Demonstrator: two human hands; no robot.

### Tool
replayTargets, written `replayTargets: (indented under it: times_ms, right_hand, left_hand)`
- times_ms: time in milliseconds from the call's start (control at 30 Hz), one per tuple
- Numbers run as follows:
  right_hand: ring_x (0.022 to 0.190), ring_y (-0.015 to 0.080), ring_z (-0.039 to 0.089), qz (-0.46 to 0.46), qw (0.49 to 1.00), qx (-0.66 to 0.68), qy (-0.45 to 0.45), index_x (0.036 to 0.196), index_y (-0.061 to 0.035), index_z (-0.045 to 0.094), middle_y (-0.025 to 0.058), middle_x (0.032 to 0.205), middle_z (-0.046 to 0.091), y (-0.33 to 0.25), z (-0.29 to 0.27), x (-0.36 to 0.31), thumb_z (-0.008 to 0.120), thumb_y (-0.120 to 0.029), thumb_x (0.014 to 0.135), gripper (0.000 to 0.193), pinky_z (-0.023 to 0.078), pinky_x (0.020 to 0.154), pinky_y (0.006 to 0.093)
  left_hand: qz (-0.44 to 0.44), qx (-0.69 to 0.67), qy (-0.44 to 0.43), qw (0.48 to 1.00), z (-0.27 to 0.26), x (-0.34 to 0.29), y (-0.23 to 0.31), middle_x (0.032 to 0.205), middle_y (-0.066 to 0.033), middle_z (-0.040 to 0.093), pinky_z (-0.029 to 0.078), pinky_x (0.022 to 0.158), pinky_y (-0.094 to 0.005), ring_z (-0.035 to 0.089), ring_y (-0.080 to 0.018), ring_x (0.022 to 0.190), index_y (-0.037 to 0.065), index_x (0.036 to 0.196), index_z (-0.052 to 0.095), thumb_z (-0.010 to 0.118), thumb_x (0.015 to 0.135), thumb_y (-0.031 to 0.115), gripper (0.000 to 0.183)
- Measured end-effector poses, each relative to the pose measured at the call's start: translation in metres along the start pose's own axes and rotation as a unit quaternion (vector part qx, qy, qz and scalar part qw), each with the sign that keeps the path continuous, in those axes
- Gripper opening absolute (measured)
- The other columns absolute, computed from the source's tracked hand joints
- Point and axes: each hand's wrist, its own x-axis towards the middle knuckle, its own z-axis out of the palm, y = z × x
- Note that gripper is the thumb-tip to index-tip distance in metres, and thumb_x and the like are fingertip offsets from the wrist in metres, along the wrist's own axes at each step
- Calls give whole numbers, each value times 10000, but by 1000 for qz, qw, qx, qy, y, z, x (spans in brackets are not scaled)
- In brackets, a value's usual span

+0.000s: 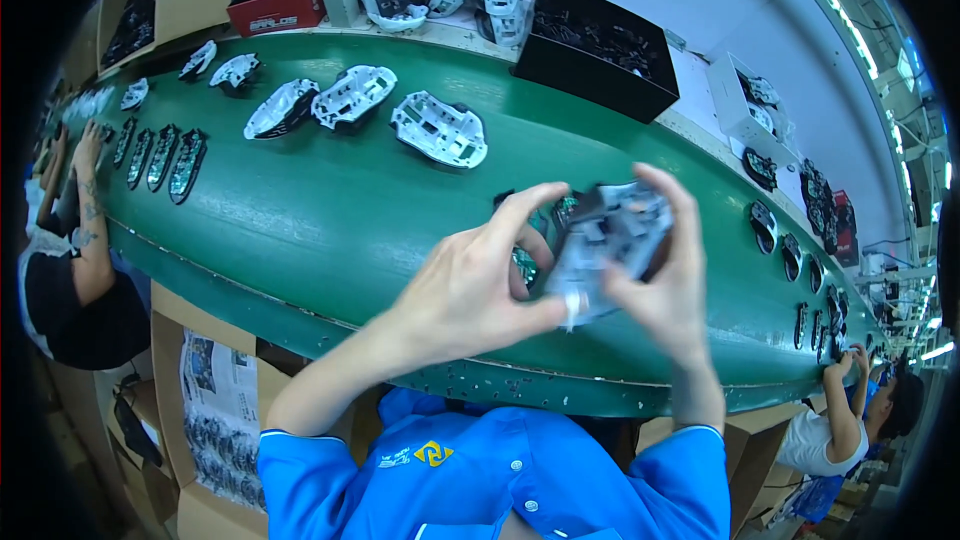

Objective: The person assembles computer mouse shells by picking up mouse covers and internal pieces from a shelf and a box, fitting the components together by hand, and placing the assembled mouse tops onto the conveyor belt.

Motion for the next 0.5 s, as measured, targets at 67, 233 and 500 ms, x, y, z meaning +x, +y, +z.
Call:
replayTargets:
  times_ms: [67,233,500]
  right_hand:
    - [961,158,575,14,995,-95,-5,1300,-67,439,70,1111,549,13,-65,13,646,-49,666,667,518,727,285]
    - [895,258,588,-105,666,-726,136,1185,-99,530,102,987,529,152,-193,25,612,-28,744,454,530,603,347]
    - [1037,295,563,175,850,-466,-175,1103,-111,594,121,1101,588,84,-177,13,730,-139,693,433,497,822,384]
  left_hand:
    - [-65,-41,-38,996,-36,-1,12,1020,-145,612,501,657,-313,619,-200,783,17,1341,402,780,697,302,799]
    - [36,500,219,837,-87,29,-41,971,-74,561,482,742,-372,544,-254,918,131,1228,509,712,679,204,590]
    - [-227,427,114,868,-89,60,-78,892,-308,632,487,806,-477,628,-413,890,-79,1257,457,593,788,539,788]
